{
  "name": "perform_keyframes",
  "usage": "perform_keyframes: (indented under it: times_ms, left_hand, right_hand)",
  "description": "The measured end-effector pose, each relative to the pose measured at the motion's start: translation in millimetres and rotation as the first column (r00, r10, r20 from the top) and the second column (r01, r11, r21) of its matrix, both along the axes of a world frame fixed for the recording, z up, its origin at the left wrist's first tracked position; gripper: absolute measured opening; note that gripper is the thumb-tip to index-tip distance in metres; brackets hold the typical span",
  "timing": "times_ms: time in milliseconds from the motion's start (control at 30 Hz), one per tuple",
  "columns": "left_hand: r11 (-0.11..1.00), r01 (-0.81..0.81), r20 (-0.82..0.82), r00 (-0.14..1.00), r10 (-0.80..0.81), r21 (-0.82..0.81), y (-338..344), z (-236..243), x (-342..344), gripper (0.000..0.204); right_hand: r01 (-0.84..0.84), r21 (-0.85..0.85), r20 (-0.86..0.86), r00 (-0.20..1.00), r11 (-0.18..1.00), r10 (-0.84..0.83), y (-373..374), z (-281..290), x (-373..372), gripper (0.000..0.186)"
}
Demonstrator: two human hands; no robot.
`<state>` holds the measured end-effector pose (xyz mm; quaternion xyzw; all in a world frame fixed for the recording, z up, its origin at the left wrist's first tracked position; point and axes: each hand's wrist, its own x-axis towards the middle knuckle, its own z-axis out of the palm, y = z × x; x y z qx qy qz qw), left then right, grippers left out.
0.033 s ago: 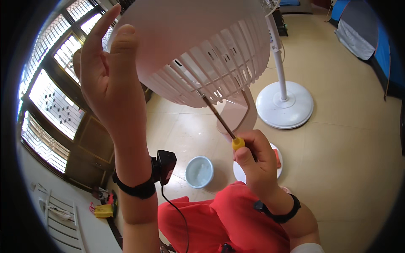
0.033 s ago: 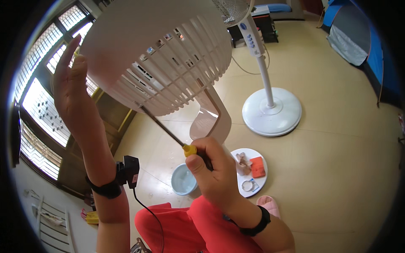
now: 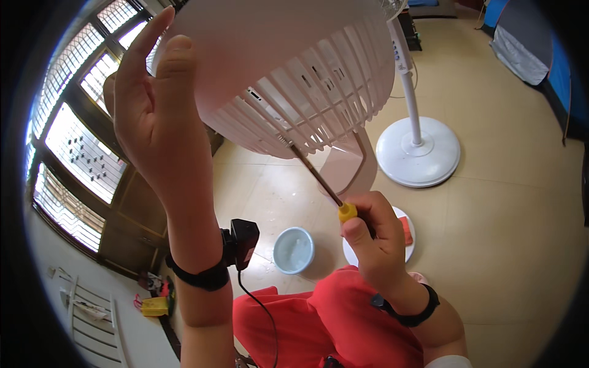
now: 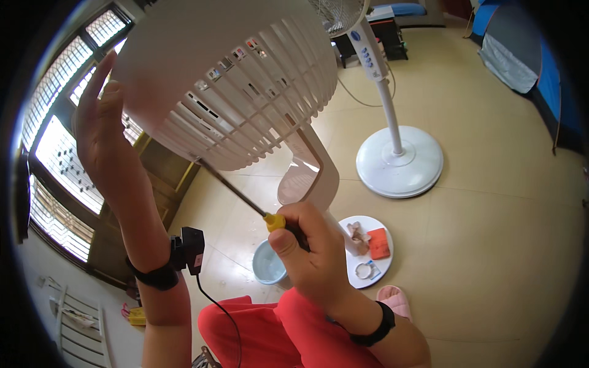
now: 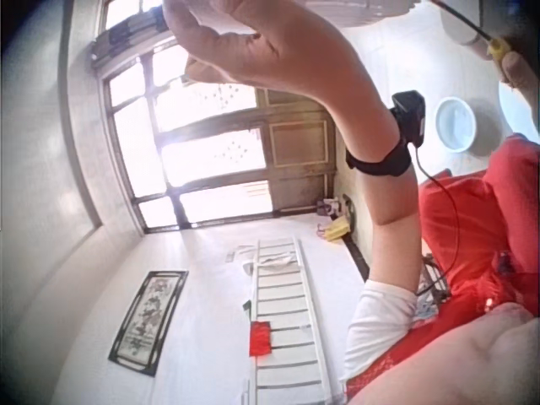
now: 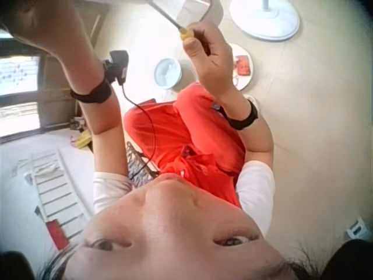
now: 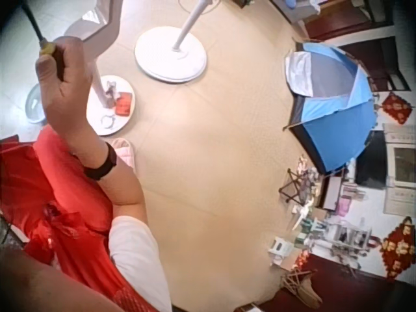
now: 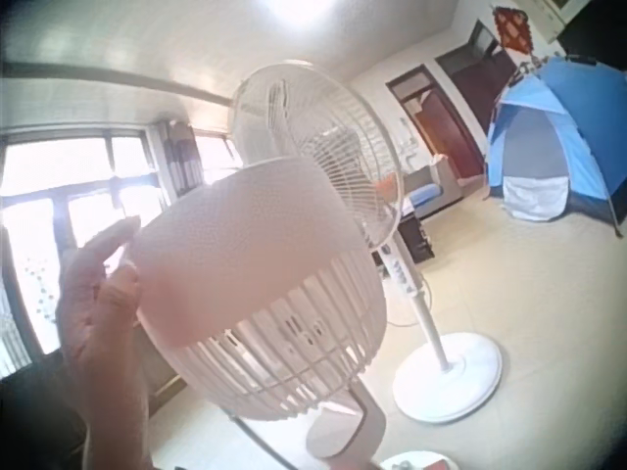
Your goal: The person unscrews and removes a plastic housing part from a fan motor using a screwdriver, then aligns the part and screws it back into place.
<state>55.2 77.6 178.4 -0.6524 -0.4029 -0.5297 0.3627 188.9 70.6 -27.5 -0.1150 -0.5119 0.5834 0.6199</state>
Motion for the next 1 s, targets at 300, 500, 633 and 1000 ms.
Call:
perform_keyframes:
  times_ms: [300,500,633,1000]
  left_hand:
    - [0.996,-0.043,0.081,0.996,0.037,0.078,11,-10,16,0.033]
    - [0.997,-0.057,0.115,0.992,0.05,0.058,12,-10,23,0.036]
    - [0.998,-0.043,0.132,0.99,0.038,0.038,13,-9,25,0.037]
    - [0.999,-0.005,0.088,0.996,0.008,-0.034,4,-5,10,0.036]
  right_hand:
    - [0.11,0.086,0.005,0.994,0.99,-0.111,13,9,0,0.029]
    - [0.148,0.131,-0.043,0.989,0.98,-0.143,21,12,-13,0.025]
    - [0.091,0.116,-0.052,0.995,0.989,-0.085,21,12,-16,0.025]
    - [0.116,0.149,-0.071,0.992,0.982,-0.107,15,11,-26,0.025]
